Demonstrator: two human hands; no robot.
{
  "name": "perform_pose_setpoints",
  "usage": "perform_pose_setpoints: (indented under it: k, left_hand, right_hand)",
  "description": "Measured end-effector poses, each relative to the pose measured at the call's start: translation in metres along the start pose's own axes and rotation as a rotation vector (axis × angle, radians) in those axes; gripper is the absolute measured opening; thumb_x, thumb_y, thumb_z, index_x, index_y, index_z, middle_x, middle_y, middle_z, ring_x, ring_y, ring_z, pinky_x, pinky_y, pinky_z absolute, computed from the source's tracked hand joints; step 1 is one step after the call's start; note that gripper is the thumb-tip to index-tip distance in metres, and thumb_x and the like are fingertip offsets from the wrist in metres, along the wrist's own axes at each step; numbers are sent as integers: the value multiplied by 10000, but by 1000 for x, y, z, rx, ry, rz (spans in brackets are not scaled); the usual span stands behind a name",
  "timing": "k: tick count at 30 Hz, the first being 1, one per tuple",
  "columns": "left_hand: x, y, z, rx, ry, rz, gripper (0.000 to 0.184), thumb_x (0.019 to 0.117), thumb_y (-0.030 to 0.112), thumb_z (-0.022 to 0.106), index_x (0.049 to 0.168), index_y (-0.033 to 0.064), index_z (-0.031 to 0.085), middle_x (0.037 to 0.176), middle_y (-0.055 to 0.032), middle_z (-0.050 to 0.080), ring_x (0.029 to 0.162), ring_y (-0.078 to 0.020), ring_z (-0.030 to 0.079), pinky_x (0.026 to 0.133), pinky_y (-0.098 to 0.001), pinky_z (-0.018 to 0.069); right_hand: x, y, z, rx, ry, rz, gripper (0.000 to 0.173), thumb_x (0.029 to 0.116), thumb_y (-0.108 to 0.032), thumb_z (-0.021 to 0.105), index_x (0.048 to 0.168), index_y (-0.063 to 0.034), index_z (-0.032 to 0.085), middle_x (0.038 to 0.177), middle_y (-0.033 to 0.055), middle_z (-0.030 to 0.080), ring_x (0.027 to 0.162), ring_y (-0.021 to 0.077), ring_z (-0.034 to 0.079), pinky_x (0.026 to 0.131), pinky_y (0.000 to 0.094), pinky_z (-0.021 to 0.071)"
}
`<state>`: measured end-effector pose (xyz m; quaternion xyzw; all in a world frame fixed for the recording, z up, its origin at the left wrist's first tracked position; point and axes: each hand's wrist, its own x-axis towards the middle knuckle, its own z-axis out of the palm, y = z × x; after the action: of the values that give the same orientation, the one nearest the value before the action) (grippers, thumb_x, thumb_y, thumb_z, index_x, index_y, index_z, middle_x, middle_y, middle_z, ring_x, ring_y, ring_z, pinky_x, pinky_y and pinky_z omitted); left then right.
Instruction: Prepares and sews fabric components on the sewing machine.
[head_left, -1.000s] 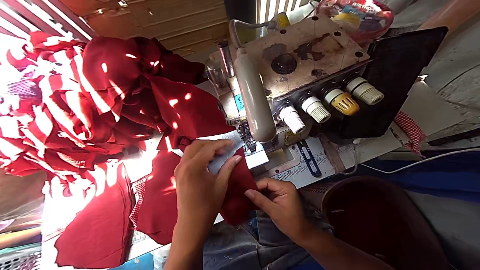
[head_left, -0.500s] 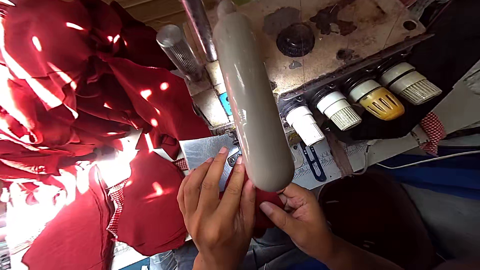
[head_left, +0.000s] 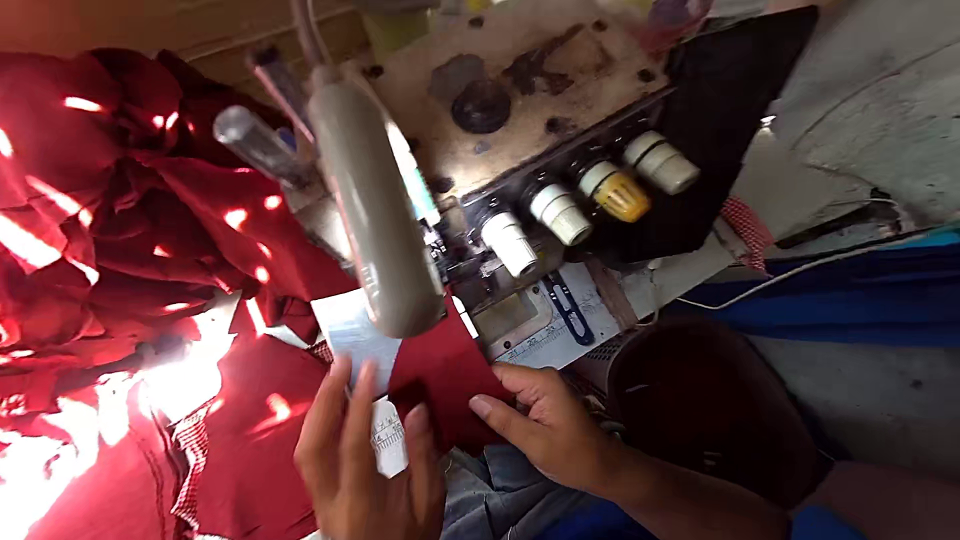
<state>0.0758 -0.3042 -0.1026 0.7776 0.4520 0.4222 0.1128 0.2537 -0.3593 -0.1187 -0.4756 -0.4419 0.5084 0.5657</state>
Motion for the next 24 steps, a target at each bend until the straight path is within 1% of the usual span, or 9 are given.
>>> perform_pose_setpoints:
  k: [3, 5, 7, 9, 10, 13, 16, 19, 24]
  left_hand:
    - [-45, 9, -8, -292, -10, -224, 154, 1075, 289, 496, 1108, 246, 640, 1075, 167, 631, 1022, 55, 599, 881, -158, 504]
    - [-77, 17, -6, -618, -247, -476, 388, 1104, 436, 373, 1018, 274, 716, 932, 162, 725, 859, 35, 686, 774, -191, 584]
    - [-97, 27, 1, -1032, -400, -802, 500, 996, 669, 350, 1081, 359, 733, 1009, 151, 766, 960, 7, 713, 877, -246, 593]
    - [-91, 34, 3, -1488, -302, -999, 604, 863, 773, 488, 1178, 329, 750, 1108, 66, 769, 1053, -77, 715, 952, -327, 577]
    - [-83, 34, 0, -1610, -193, -1026, 596, 847, 732, 585, 1203, 280, 741, 1137, 20, 762, 1074, -126, 715, 956, -374, 579]
    - [-62, 24, -20, -1428, 121, -828, 326, 906, 270, 757, 1218, 227, 676, 1125, 1, 759, 1072, -125, 720, 934, -369, 604]
    - [-47, 13, -31, -900, 197, -602, 567, 755, 33, 871, 1183, 174, 526, 1028, 101, 760, 995, -44, 727, 888, -264, 618]
    - [-52, -4, -31, -818, 155, -665, 532, 726, 23, 882, 1167, 117, 601, 1020, 62, 765, 986, -77, 728, 896, -296, 615]
    - [-52, -11, -26, -762, 129, -709, 668, 768, 41, 819, 1358, -1, 509, 1231, 40, 676, 1118, -51, 661, 937, -240, 579]
  right_hand:
    - [-11, -2, -6, -34, -75, 56, 221, 1042, -174, 606, 996, 16, 707, 837, 41, 720, 767, 46, 691, 706, 235, 588]
    - [-17, -8, -9, 1, -120, 117, 235, 1037, -189, 618, 957, 11, 711, 794, 25, 706, 729, 24, 670, 674, 212, 565]
    - [-20, -18, -9, 125, -157, 176, 201, 1030, -166, 628, 943, -2, 705, 789, 5, 707, 724, 25, 681, 671, 217, 581]
    - [-19, -24, -6, 295, -195, 213, 160, 1026, -132, 623, 962, -10, 706, 822, -2, 718, 765, 40, 695, 717, 243, 593]
    - [-19, -26, -3, 358, -204, 222, 148, 1027, -116, 614, 978, -11, 705, 849, 0, 725, 798, 48, 702, 753, 257, 598]
    - [-19, -22, 4, 389, -177, 207, 148, 1031, -97, 605, 994, 6, 704, 873, 23, 739, 802, 79, 724, 747, 281, 623]
    - [-16, -7, 10, 298, -96, 194, 151, 1016, -108, 634, 984, 13, 717, 846, 31, 739, 766, 80, 723, 723, 276, 627]
    - [-14, 9, 15, 184, -19, 152, 155, 981, -119, 693, 948, 25, 738, 826, 34, 737, 763, 45, 696, 726, 236, 592]
    - [-12, 12, 16, 147, 57, 129, 146, 918, -114, 767, 889, 26, 736, 800, 50, 732, 744, 47, 691, 706, 230, 585]
